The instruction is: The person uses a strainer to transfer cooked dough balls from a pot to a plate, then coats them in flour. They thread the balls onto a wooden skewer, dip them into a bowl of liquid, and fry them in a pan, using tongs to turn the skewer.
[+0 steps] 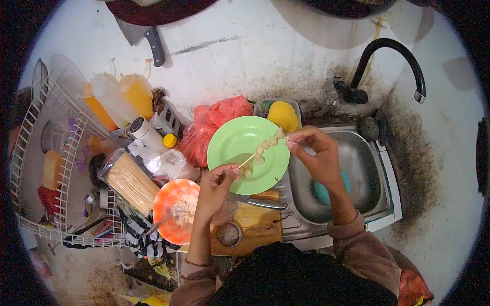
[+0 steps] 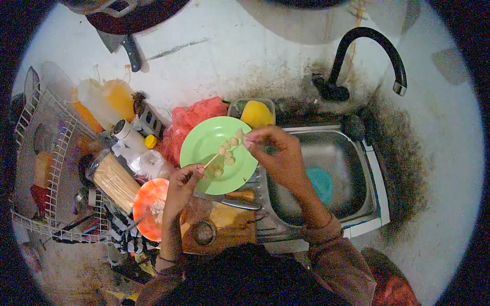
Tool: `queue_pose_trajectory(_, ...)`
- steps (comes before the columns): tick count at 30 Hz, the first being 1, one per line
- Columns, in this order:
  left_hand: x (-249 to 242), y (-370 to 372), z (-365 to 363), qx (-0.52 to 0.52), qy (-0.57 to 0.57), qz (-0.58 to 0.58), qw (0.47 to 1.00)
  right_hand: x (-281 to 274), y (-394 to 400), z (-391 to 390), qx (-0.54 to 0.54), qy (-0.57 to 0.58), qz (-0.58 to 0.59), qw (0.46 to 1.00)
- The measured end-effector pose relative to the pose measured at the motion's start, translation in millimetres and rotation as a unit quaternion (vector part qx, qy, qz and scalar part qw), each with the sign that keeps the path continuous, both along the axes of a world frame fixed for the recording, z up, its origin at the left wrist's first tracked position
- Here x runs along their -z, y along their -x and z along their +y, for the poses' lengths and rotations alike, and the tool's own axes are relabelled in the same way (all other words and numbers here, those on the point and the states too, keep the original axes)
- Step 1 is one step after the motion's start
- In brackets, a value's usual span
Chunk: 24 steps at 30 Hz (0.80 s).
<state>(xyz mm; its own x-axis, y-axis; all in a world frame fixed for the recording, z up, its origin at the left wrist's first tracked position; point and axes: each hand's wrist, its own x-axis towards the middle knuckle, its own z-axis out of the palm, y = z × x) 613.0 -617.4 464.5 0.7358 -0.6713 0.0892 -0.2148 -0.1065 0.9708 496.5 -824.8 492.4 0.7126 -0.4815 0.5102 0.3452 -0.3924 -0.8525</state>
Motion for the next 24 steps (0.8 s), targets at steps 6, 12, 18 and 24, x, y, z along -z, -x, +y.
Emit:
queue_pose_trajectory(6,1,-3,2,-0.011,0.011,0.017,1.000,-41,24,-6,-0.164,-0.179,-0.020,0.970)
queue_pose_trajectory(12,0,-5,9,-0.018,0.047,0.031,0.998,36,32,-98,-0.431,-0.200,-0.219,0.852)
queue_pose_trajectory(18,-7,-6,16,-0.023,0.042,0.011,0.999,176,21,-108,-0.066,-0.065,0.361,0.928)
queue_pose_trajectory(24,-9,-1,13,-0.039,0.025,0.036,0.998,55,39,-111,-0.060,0.167,0.303,0.936)
